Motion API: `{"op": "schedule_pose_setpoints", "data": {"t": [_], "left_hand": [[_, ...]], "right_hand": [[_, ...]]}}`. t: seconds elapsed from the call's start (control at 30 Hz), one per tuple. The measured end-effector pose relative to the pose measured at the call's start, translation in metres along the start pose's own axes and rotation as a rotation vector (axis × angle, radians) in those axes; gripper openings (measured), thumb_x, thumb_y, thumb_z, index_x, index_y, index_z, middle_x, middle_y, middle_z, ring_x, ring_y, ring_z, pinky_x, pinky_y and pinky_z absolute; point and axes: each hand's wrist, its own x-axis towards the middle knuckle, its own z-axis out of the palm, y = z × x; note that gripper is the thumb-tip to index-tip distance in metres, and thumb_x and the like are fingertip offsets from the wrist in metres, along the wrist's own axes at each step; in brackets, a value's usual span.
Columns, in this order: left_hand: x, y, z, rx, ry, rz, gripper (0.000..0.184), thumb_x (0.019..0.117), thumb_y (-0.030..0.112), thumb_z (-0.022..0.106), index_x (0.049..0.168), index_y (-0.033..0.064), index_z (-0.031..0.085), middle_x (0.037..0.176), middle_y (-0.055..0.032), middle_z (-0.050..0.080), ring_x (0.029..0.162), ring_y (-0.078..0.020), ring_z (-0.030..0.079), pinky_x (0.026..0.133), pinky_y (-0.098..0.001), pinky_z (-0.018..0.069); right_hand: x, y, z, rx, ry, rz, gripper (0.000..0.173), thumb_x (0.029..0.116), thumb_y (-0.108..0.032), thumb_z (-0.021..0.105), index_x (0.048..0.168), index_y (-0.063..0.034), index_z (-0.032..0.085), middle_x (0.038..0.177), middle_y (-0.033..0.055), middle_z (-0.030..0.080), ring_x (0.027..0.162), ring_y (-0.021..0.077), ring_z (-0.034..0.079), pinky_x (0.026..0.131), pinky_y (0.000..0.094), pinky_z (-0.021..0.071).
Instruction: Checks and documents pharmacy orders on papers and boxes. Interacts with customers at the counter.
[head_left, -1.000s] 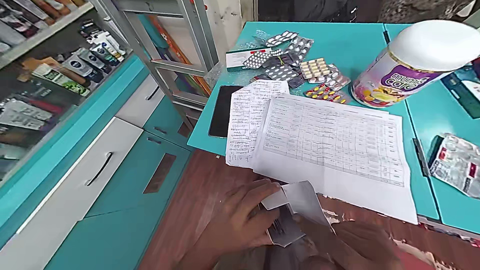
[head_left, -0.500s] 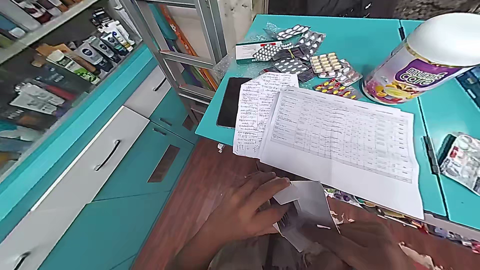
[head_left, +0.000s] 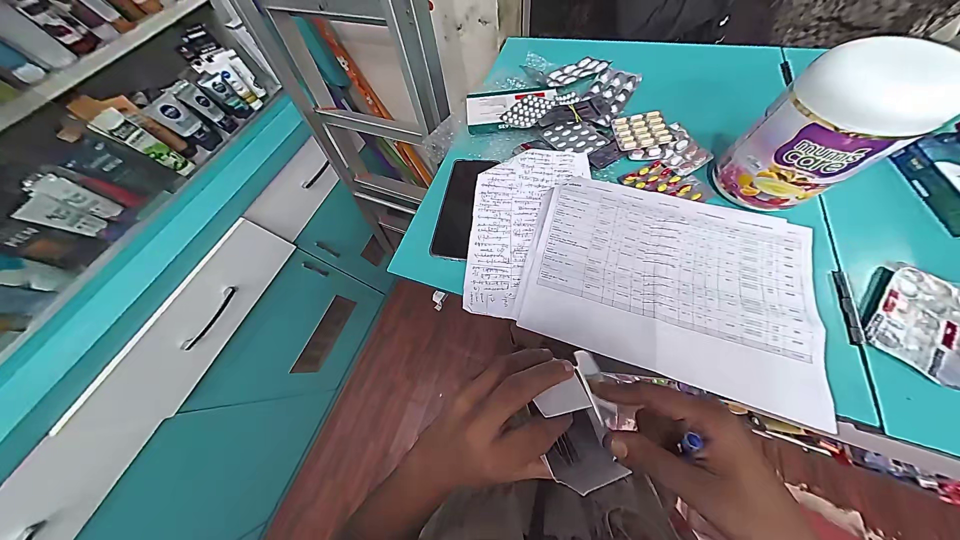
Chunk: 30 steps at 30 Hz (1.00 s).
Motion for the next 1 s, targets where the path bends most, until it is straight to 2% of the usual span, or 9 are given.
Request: {"op": "schedule_pose_setpoints", "data": {"t": [0.07,0.1,0.17,0.2,0.27,0.37,0.47,0.73,1.0], "left_hand": [[0.0,0.001,-0.001,0.002,-0.006,0.003,0.031,0.1059,0.04,0.052,0.109,0.0114,0.062,0.132,-0.0108,0.061,0.128,-0.0193,0.059,0.108,-0.0301,0.0484],[0.001,0.001,-0.001,0.002,-0.005,0.005,0.031,0.106,0.04,0.052,0.109,0.0111,0.062,0.132,-0.0111,0.061,0.128,-0.0196,0.059,0.108,-0.0304,0.0486],[0.002,0.0,-0.001,-0.011,-0.004,0.005,0.03,0.1057,0.04,0.053,0.11,0.0111,0.061,0.132,-0.0112,0.06,0.128,-0.0194,0.059,0.107,-0.03,0.0489],[0.002,0.001,-0.001,-0.018,-0.008,0.006,0.03,0.1056,0.039,0.054,0.111,0.0109,0.062,0.132,-0.0114,0.061,0.128,-0.0197,0.059,0.107,-0.0301,0.0492],[0.002,0.002,-0.001,-0.013,-0.02,0.011,0.024,0.1063,0.033,0.054,0.112,0.0113,0.063,0.131,-0.0114,0.062,0.127,-0.0209,0.06,0.106,-0.0309,0.0501],[0.004,0.002,-0.002,0.0,-0.045,0.023,0.022,0.1061,0.032,0.055,0.112,0.0121,0.064,0.13,-0.0108,0.064,0.126,-0.0214,0.061,0.106,-0.0309,0.0501],[0.005,0.0,-0.004,0.013,-0.055,0.032,0.024,0.1059,0.034,0.055,0.111,0.0121,0.065,0.13,-0.0114,0.065,0.125,-0.0224,0.062,0.105,-0.0318,0.0507],[0.007,-0.004,-0.005,-0.043,-0.019,0.034,0.031,0.1057,0.04,0.053,0.109,0.0107,0.061,0.129,-0.012,0.063,0.125,-0.021,0.061,0.105,-0.0299,0.0496],[0.004,-0.006,-0.004,-0.054,0.001,0.033,0.029,0.1064,0.039,0.051,0.107,0.0115,0.061,0.13,-0.0116,0.062,0.126,-0.0192,0.06,0.105,-0.0288,0.0491]], "right_hand": [[0.001,-0.007,-0.004,-0.183,0.027,-0.12,0.032,0.0942,-0.027,0.074,0.119,-0.0082,0.066,0.062,-0.0073,0.053,0.055,-0.0088,0.044,0.053,0.0062,0.037],[0.001,-0.012,-0.008,-0.294,0.024,-0.206,0.029,0.0961,-0.027,0.072,0.115,-0.0062,0.067,0.063,-0.0015,0.056,0.055,-0.0024,0.047,0.054,0.0095,0.0379],[0.001,-0.021,-0.017,-0.524,-0.046,-0.367,0.018,0.1012,-0.024,0.066,0.107,-0.0092,0.073,0.069,0.0055,0.068,0.058,0.0105,0.058,0.058,0.0208,0.0453],[0.002,-0.028,-0.021,-0.627,-0.108,-0.416,0.016,0.1027,-0.02,0.062,0.106,-0.0112,0.075,0.068,0.0065,0.068,0.057,0.0153,0.058,0.056,0.026,0.0453],[0.005,-0.045,-0.024,-0.79,-0.24,-0.448,0.024,0.1026,-0.012,0.055,0.111,-0.0141,0.077,0.06,0.0064,0.059,0.048,0.0207,0.051,0.046,0.0324,0.0372],[0.01,-0.061,-0.025,-0.907,-0.387,-0.422,0.027,0.1016,-0.01,0.052,0.114,-0.0146,0.075,0.055,0.006,0.053,0.043,0.0229,0.047,0.041,0.0354,0.033],[0.014,-0.063,-0.026,-0.929,-0.448,-0.412,0.029,0.1001,-0.01,0.052,0.117,-0.0142,0.075,0.055,0.0062,0.053,0.041,0.0236,0.047,0.039,0.036,0.0323],[0.016,-0.067,-0.026,-0.947,-0.451,-0.405,0.029,0.1008,-0.01,0.051,0.117,-0.012,0.075,0.056,0.0073,0.053,0.041,0.0242,0.047,0.039,0.0362,0.032],[0.016,-0.068,-0.025,-0.955,-0.453,-0.394,0.028,0.101,-0.013,0.052,0.119,-0.0107,0.073,0.055,0.0068,0.054,0.041,0.0242,0.048,0.038,0.0365,0.0323]]}}
